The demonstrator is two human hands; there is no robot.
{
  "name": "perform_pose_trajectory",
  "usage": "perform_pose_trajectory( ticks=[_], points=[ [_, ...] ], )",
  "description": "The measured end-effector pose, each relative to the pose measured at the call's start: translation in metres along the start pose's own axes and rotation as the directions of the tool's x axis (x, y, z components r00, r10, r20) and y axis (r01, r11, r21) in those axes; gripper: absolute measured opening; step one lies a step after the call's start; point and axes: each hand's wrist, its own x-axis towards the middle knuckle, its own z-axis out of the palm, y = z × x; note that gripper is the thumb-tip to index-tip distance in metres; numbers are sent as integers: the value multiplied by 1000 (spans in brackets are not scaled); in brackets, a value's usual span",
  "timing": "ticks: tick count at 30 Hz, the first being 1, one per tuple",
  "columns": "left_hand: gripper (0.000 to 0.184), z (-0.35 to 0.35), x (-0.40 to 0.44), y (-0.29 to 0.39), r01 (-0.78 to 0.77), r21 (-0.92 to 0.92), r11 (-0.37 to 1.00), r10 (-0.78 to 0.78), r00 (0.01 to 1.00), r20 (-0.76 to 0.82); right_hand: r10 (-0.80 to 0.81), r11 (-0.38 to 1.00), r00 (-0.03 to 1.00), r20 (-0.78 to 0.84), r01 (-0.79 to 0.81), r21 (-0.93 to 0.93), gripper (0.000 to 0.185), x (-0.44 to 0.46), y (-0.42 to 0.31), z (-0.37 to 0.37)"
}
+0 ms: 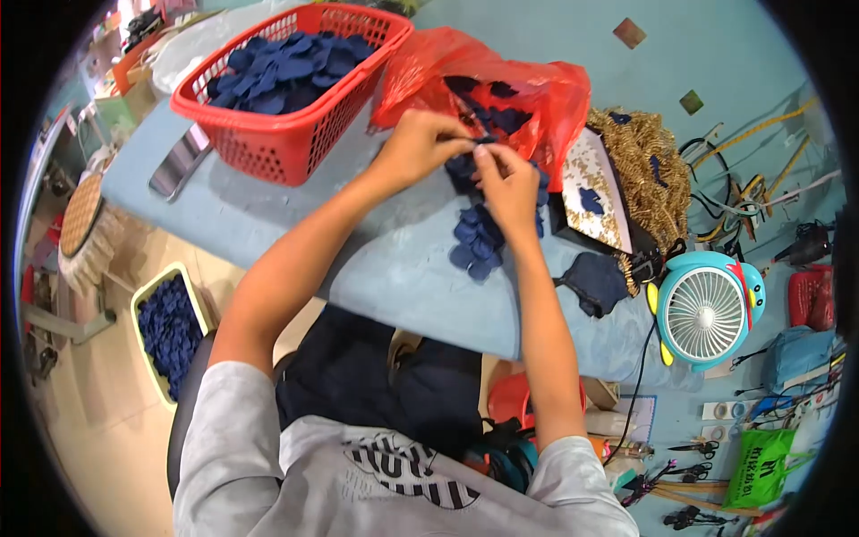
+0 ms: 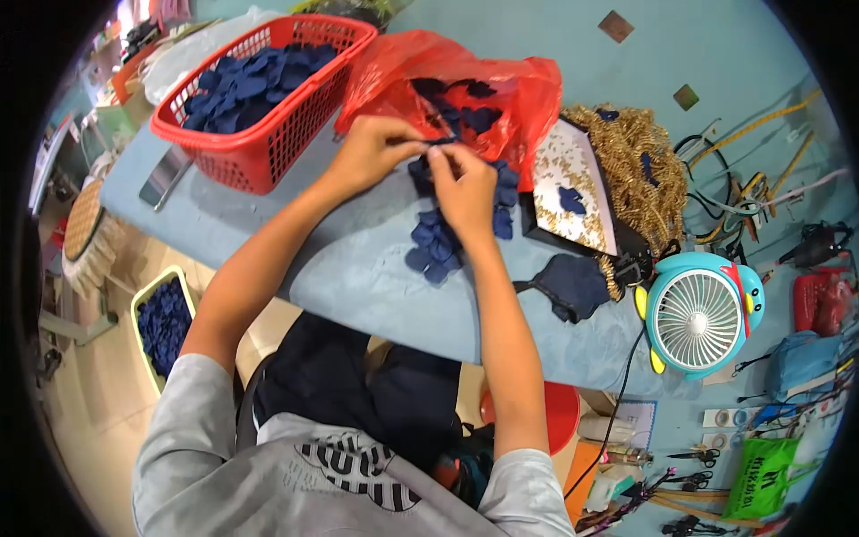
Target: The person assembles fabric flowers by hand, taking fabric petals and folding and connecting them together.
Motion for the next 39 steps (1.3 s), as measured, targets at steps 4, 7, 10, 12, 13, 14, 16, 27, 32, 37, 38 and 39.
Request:
perform_pose_trajectory(
  ticks=[4, 7, 10, 12, 13, 14, 16, 27, 32, 37, 38, 39],
  points=[
    [17, -5, 1, -3, -22, -36, 999, 20, 999, -32, 31, 999, 999, 24, -32, 28, 24, -7, -8, 4],
    [16, 0, 0, -7, -38, -50, 998, 39, 999, 16, 29, 1000, 995, 91, -29, -10, 26, -9, -2, 7],
    [18, 3, -2, -6, -129, 39, 991, 128, 992, 17, 13, 1000, 998, 59, -14, 12, 26, -12, -3, 13],
    [19, 5, -2, -3, -165, 49, 985, 166, 986, -6, -6, 1000, 999, 49, 6, 4, 27, -12, -4, 11],
    [19, 4, -1, -2, -178, 110, 978, 179, 984, 0, -26, 1000, 999, 42, 25, 8, 27, -11, -1, 11],
    [19, 3, -1, 0, -197, 113, 974, 198, 980, 0, -42, 999, 999, 33, 42, -17, 26, -11, -1, 11],
    [18, 1, -1, -1, -221, 128, 967, 223, 975, -5, -71, 996, 997, 29, 72, -57, 26, -11, -2, 12],
    [18, 3, -48, 46, -354, 428, 832, 412, 910, -48, 284, 870, 959, -13, -252, 423, 27, -2, -4, -3],
    [6, 69, -199, 142, 73, -329, 942, -98, 993, -62, 261, 880, 965, -21, -229, 416, 19, 4, 8, -13],
    [7, 109, -340, 113, 573, -555, 602, -82, 737, 671, 208, 929, 974, 91, -226, 294, 14, -2, 12, 0],
    [7, 104, -342, 107, 623, -524, 581, -77, 683, 726, 184, 944, 976, 114, -208, 258, 14, -4, 11, 3],
    [8, 100, -342, 104, 670, -487, 559, -67, 623, 780, 162, 957, 978, 132, -188, 221, 15, -5, 10, 5]
  ],
)
